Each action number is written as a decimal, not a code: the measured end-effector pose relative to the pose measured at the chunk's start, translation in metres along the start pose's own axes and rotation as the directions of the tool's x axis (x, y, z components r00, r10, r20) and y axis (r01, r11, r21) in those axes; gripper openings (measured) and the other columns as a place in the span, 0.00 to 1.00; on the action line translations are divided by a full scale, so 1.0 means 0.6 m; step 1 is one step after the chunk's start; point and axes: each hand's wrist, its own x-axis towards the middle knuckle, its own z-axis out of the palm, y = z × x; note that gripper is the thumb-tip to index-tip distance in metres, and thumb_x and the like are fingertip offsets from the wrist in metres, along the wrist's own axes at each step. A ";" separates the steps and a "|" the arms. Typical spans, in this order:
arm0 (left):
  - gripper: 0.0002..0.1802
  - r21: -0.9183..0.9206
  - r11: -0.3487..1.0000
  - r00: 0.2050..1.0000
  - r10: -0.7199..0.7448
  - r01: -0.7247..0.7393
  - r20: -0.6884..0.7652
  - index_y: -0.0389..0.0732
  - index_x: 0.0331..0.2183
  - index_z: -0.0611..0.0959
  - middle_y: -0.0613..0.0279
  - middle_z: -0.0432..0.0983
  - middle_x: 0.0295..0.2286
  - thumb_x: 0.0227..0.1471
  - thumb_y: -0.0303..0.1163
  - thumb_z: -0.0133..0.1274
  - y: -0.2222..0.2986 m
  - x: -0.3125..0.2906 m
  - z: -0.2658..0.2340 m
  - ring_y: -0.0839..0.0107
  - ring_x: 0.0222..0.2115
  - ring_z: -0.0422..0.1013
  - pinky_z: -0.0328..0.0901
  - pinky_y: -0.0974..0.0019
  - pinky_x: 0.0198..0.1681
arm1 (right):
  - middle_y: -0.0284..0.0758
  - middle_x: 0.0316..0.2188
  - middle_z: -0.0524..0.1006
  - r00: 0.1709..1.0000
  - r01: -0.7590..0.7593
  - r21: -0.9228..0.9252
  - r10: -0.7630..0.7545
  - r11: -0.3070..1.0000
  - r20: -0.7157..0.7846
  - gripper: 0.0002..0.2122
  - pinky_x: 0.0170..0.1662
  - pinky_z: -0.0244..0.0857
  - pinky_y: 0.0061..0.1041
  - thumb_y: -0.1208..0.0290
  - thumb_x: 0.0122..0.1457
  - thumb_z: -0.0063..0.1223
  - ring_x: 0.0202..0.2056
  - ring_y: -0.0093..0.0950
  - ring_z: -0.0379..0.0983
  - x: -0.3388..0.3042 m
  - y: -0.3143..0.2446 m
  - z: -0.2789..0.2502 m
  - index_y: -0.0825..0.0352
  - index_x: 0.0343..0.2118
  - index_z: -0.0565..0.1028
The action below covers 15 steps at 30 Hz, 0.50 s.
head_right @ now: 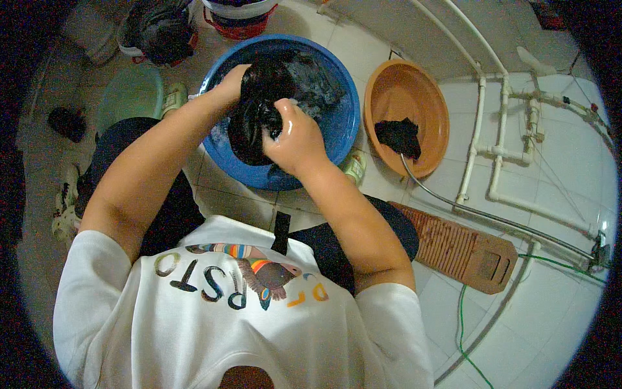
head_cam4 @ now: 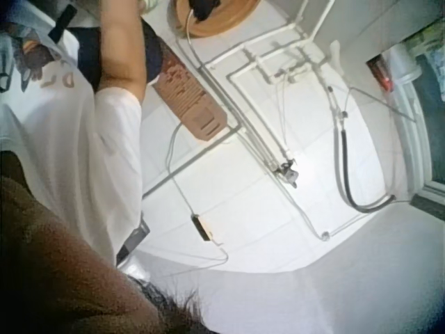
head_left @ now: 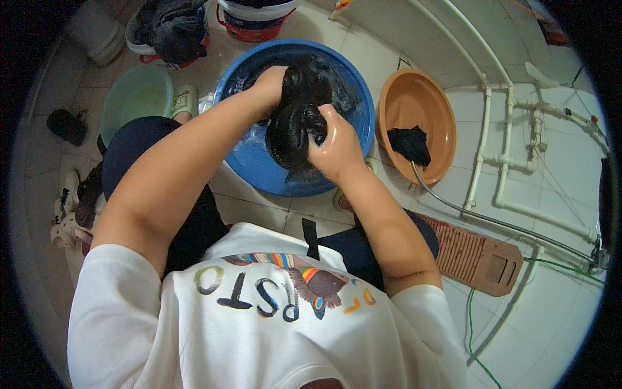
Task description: The person washes dark-colored clothes by hand in a blue basin filled with soapy water. They repeatedly submerge, scrub, and wring out the garments, then transfer them to a brown basin. Later, they wash a patterned cloth in the same manner.
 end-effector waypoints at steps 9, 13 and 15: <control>0.16 -0.847 0.522 0.973 0.125 0.101 0.192 0.38 0.42 0.71 0.54 0.69 0.40 0.51 0.33 0.40 0.057 -0.021 0.005 0.62 0.39 0.68 0.63 0.61 0.43 | 0.35 0.51 0.61 0.835 -0.330 0.896 0.350 -0.298 0.424 0.25 0.54 0.52 0.36 0.52 0.55 0.34 0.51 0.35 0.58 0.019 0.060 -0.041 0.59 0.53 0.56; 0.20 -0.839 0.537 0.949 0.213 0.086 0.233 0.41 0.48 0.65 0.58 0.63 0.47 0.52 0.34 0.39 0.050 -0.038 0.018 0.64 0.46 0.62 0.56 0.60 0.50 | 0.35 0.54 0.57 0.891 -0.339 0.797 0.102 -0.500 0.443 0.25 0.56 0.47 0.36 0.54 0.55 0.34 0.53 0.34 0.54 0.010 0.084 -0.003 0.59 0.55 0.53; 0.22 -0.871 0.469 0.902 0.297 0.146 0.312 0.42 0.47 0.66 0.58 0.62 0.47 0.51 0.38 0.40 0.027 -0.036 0.020 0.63 0.47 0.61 0.55 0.59 0.52 | 0.35 0.54 0.56 0.917 -0.306 0.775 0.048 -0.553 0.397 0.25 0.57 0.45 0.36 0.55 0.56 0.33 0.54 0.34 0.53 0.008 0.079 0.020 0.59 0.55 0.53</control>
